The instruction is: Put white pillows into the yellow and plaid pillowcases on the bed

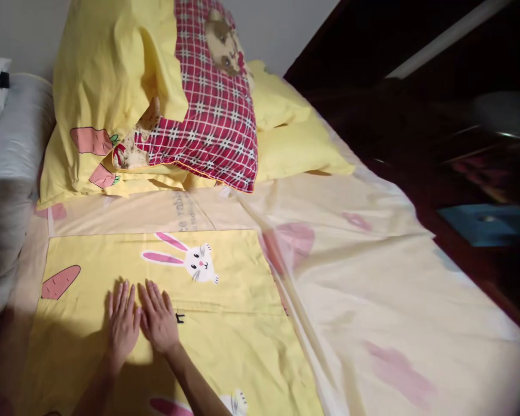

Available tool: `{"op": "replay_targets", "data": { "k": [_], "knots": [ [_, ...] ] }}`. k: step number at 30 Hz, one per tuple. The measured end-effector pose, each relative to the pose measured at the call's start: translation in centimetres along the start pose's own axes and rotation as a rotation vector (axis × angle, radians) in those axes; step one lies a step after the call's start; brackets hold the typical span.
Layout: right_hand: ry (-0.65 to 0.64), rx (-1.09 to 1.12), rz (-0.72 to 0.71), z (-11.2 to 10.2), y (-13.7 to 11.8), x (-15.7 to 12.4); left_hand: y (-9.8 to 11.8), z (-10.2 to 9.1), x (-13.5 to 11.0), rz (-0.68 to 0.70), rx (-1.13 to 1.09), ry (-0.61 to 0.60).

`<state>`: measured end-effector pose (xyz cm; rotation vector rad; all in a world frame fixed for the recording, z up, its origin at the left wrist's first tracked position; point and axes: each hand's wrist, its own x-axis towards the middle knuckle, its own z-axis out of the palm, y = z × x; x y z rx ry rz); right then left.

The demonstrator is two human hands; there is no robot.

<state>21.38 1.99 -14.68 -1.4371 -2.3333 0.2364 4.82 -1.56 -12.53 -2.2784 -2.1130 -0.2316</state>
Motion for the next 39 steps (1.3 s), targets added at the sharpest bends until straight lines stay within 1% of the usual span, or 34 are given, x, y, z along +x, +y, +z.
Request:
{"op": "replay_targets", "data": {
  "k": [1, 2, 3, 4, 8, 10, 12, 13, 14, 15, 16, 17, 18, 19, 20, 21, 22, 23, 24, 25, 26, 27, 28, 29, 30, 31, 32, 33, 34, 35, 36, 37, 38, 39],
  "knots": [
    [-0.013, -0.003, -0.008, 0.4, -0.8, -0.2, 0.7, 0.3, -0.3, 0.005, 0.002, -0.028],
    [-0.006, -0.022, 0.007, 0.5, -0.6, -0.6, 0.5, 0.3, -0.6, -0.010, 0.007, -0.038],
    [-0.001, -0.047, 0.034, 0.2, 0.7, -1.3, -0.5, 0.2, -1.1, -0.032, 0.011, -0.036],
    [-0.002, -0.073, 0.068, -0.4, 2.6, -2.1, -2.1, -0.1, -1.6, -0.061, 0.018, -0.025],
    [-0.033, -0.162, 0.159, -4.1, 12.7, -6.9, -10.2, -1.7, -4.2, -0.192, 0.085, 0.085],
    [-0.041, -0.184, 0.181, -5.6, 16.8, -9.3, -13.4, -2.4, -5.5, -0.220, 0.099, 0.107],
    [-0.058, -0.180, 0.168, -6.5, 19.8, -11.2, -16.0, -2.7, -6.7, -0.243, 0.096, 0.116],
    [-0.061, -0.177, 0.172, -6.7, 20.8, -11.9, -17.1, -2.8, -7.2, -0.263, 0.095, 0.126],
    [-0.053, -0.177, 0.202, -6.8, 21.5, -12.4, -17.9, -2.9, -7.5, -0.294, 0.098, 0.139],
    [-0.026, -0.184, 0.266, -6.7, 21.7, -12.7, -18.5, -3.0, -7.8, -0.336, 0.105, 0.159],
    [0.018, -0.195, 0.354, -6.5, 21.4, -12.7, -18.7, -3.0, -8.0, -0.380, 0.115, 0.185],
    [0.074, -0.202, 0.441, -6.2, 20.3, -12.6, -18.3, -3.0, -8.2, -0.405, 0.125, 0.213],
    [0.132, -0.196, 0.498, -5.7, 18.5, -12.3, -17.3, -3.0, -8.3, -0.396, 0.135, 0.250],
    [0.174, -0.174, 0.510, -5.2, 15.9, -11.9, -15.7, -2.9, -8.4, -0.358, 0.141, 0.292],
    [0.199, -0.140, 0.473, -4.5, 12.7, -11.4, -13.3, -2.6, -8.5, -0.291, 0.136, 0.317],
    [0.189, -0.085, 0.381, -3.7, 9.0, -10.8, -10.5, -2.3, -8.6, -0.186, 0.124, 0.327],
    [0.125, -0.031, 0.275, -2.9, 5.2, -10.2, -7.5, -1.8, -8.7, -0.115, 0.092, 0.283],
    [0.051, 0.011, 0.161, -2.0, 1.6, -9.6, -4.5, -1.3, -8.9, -0.057, 0.052, 0.182],
    [-0.018, 0.040, 0.066, -1.2, -1.5, -9.1, -1.8, -0.8, -9.2, -0.033, 0.038, 0.099],
    [-0.042, 0.056, -0.032, -0.5, -3.8, -8.8, 0.1, -0.3, -9.7, -0.036, 0.042, 0.064],
    [-0.064, 0.060, -0.093, 0.1, -5.0, -8.7, 1.2, 0.1, -10.3, -0.026, 0.047, 0.045],
    [-0.073, 0.051, -0.126, 0.3, -5.1, -8.9, 1.3, 0.3, -11.1, -0.030, 0.060, 0.034],
    [-0.071, 0.032, -0.130, 0.3, -4.2, -9.3, 0.3, 0.4, -12.2, -0.034, 0.074, 0.028],
    [-0.065, 0.003, -0.099, 0.0, -2.3, -10.1, -1.5, 0.2, -13.5, -0.047, 0.087, 0.021],
    [-0.055, -0.034, -0.044, -0.7, 0.3, -11.2, -4.1, -0.1, -15.0, -0.076, 0.103, 0.015],
    [-0.038, -0.074, 0.027, -1.6, 3.4, -12.6, -7.1, -0.7, -16.6, -0.103, 0.117, 0.014],
    [-0.018, -0.118, 0.134, -2.7, 6.8, -14.1, -10.3, -1.3, -18.3, -0.159, 0.134, 0.030],
    [-0.009, -0.157, 0.237, -3.9, 10.0, -15.8, -13.4, -2.1, -19.9, -0.176, 0.153, 0.054],
    [-0.019, -0.178, 0.285, -5.2, 13.0, -17.4, -16.1, -2.8, -21.2, -0.138, 0.146, -0.009],
    [-0.026, -0.185, 0.290, -6.3, 15.4, -18.9, -18.2, -3.5, -22.2, -0.090, 0.136, -0.001],
    [-0.032, -0.191, 0.300, -7.2, 17.1, -20.1, -19.4, -4.0, -22.7, -0.053, 0.121, -0.025],
    [-0.023, -0.197, 0.319, -7.9, 17.9, -21.0, -19.8, -4.4, -22.7, -0.053, 0.119, -0.019],
    [0.003, -0.201, 0.350, -8.1, 17.6, -21.4, -19.1, -4.5, -22.3, -0.085, 0.131, 0.019],
    [0.037, -0.195, 0.383, -8.0, 16.3, -21.3, -17.5, -4.4, -21.4, -0.133, 0.150, 0.066]
  ]
}}
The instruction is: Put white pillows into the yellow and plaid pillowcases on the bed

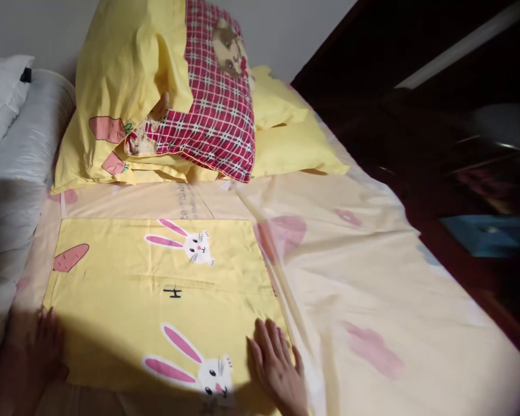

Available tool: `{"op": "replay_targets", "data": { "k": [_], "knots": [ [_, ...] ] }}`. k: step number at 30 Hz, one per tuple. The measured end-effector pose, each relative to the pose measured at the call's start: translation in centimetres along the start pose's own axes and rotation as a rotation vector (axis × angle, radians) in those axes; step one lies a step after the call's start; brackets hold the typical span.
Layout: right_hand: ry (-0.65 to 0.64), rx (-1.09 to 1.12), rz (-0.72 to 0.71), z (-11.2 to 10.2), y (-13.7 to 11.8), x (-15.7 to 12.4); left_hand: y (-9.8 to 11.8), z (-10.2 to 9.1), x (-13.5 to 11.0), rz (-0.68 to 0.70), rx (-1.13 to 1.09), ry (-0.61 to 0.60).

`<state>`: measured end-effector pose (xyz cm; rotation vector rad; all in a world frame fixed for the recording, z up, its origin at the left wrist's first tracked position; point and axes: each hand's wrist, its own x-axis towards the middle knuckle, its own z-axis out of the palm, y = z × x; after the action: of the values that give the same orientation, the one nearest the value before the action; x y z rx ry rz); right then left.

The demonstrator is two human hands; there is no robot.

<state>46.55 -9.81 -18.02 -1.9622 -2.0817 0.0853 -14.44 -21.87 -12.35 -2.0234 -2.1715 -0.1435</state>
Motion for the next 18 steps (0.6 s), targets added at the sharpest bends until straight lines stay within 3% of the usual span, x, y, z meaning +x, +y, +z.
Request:
{"op": "replay_targets", "data": {
  "k": [2, 4, 6, 7, 9, 10, 12, 15, 18],
  "knots": [
    [0.042, 0.072, 0.023, 0.4, -5.6, -0.8, 5.9, 0.2, 1.6, -0.089, 0.027, 0.146],
    [-0.009, 0.207, -0.100, 1.4, -13.6, -1.9, 13.3, 0.6, 3.0, -0.017, -0.079, 0.231],
    [-0.083, 0.287, -0.287, 2.5, -21.2, -3.1, 19.7, 1.2, 3.6, 0.004, -0.153, 0.142],
    [-0.073, 0.290, -0.355, 2.9, -24.0, -3.7, 21.8, 1.5, 3.6, 0.051, -0.155, 0.069],
    [-0.057, 0.258, -0.441, 3.5, -26.3, -4.6, 23.2, 1.7, 3.0, 0.097, -0.127, -0.018],
    [-0.046, 0.225, -0.436, 3.5, -25.8, -4.9, 22.6, 1.7, 2.4, 0.108, -0.107, -0.045],
    [-0.041, 0.143, -0.342, 3.1, -21.6, -5.2, 19.1, 1.5, 1.0, 0.067, -0.067, -0.045],
    [-0.053, 0.033, -0.128, 1.6, -11.1, -5.7, 11.5, 0.8, -1.3, -0.101, -0.023, -0.024],
    [-0.111, -0.007, -0.041, -0.1, -1.5, -6.6, 4.6, 0.3, -3.3, -0.187, -0.006, -0.031]
  ]
}}
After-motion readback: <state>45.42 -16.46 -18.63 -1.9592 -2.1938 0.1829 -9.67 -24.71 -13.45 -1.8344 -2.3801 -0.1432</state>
